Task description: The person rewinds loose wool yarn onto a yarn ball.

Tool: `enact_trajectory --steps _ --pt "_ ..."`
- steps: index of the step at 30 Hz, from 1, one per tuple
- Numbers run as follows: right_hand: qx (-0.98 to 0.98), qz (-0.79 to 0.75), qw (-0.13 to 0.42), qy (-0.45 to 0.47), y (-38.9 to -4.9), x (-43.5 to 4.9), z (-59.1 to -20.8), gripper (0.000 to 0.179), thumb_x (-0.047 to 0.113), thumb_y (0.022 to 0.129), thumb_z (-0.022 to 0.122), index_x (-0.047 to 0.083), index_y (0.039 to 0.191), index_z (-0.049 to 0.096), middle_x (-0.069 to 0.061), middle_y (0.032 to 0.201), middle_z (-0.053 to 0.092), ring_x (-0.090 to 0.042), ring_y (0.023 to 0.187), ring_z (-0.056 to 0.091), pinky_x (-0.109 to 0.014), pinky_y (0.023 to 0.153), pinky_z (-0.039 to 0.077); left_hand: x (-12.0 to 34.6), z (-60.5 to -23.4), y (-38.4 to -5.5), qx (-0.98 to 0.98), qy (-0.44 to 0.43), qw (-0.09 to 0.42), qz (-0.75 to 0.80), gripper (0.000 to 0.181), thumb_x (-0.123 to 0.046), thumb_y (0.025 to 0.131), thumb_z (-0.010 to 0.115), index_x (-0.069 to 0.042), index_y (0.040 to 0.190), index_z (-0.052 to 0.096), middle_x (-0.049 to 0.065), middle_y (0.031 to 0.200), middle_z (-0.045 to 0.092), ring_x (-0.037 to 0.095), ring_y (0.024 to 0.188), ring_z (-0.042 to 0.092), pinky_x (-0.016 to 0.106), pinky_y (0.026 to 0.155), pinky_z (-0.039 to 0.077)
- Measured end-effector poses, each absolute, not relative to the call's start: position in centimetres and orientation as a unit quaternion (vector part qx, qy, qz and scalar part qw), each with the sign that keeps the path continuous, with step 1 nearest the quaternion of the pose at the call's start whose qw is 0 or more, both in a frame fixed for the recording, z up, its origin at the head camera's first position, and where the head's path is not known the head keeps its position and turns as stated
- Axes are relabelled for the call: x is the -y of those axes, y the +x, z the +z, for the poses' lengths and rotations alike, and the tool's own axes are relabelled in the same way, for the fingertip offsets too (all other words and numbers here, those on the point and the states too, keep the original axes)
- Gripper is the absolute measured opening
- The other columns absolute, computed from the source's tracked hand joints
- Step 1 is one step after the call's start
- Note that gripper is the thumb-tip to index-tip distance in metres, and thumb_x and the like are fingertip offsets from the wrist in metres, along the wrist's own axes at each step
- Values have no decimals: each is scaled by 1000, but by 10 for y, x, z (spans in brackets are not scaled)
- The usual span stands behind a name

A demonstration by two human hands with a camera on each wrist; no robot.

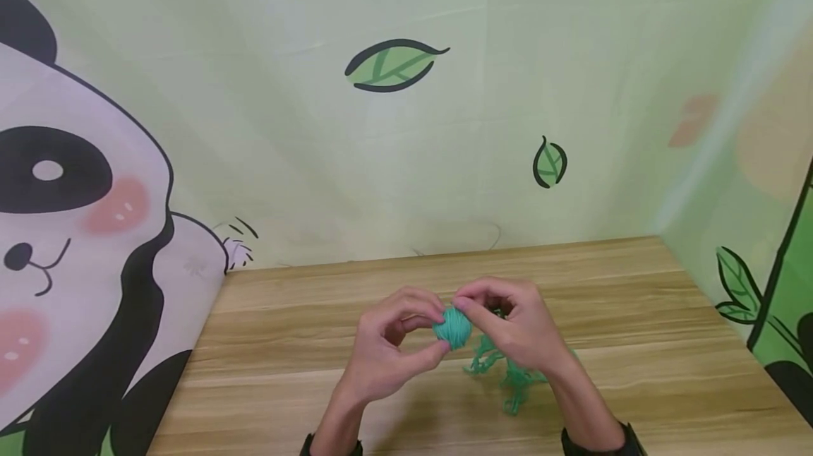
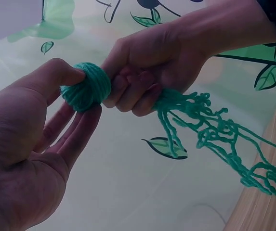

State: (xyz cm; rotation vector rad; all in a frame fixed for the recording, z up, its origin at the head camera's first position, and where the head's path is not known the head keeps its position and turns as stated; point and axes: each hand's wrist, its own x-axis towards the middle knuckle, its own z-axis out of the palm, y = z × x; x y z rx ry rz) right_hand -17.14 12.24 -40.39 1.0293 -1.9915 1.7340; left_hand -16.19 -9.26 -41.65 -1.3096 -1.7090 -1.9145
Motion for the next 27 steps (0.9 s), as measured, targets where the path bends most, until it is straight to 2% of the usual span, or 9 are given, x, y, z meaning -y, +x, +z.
enact_trajectory --steps 5,8,16,22,27 --pt "725 591 128 328 -174 -123 -406 13 -4 96 68 4 98 78 -2 80 74 -12 54 54 -18 43 43 92 -410 -158 583 -455 131 -660 35 28 72 73 14 103 63 27 106 63 27 103 65 46 84 64" --pt "745 585 115 299 -176 -123 -407 10 2 98 69 6 98 78 -1 79 74 -12 55 55 -17 46 43 92 -409 -157 581 -457 132 -661 35 28 72 72 14 102 62 27 106 62 26 103 64 46 84 64" --pt "775 569 116 250 -178 -122 -409 8 13 99 70 11 97 78 2 69 66 -11 52 50 -18 44 41 94 -419 -162 573 -459 131 -666 36 28 72 73 14 102 62 25 109 62 27 103 64 46 85 64" --pt "779 558 94 270 -178 -120 -409 8 7 97 71 8 97 79 2 71 68 -8 54 51 -15 45 41 94 -419 -163 565 -444 152 -679 37 31 70 72 16 101 61 27 109 61 28 105 63 45 87 63" --pt "773 542 83 319 -176 -119 -408 13 4 97 70 11 96 80 4 67 65 -5 54 49 -13 45 39 94 -419 -163 560 -425 182 -687 36 30 72 72 16 103 61 25 111 62 30 105 63 46 89 62"
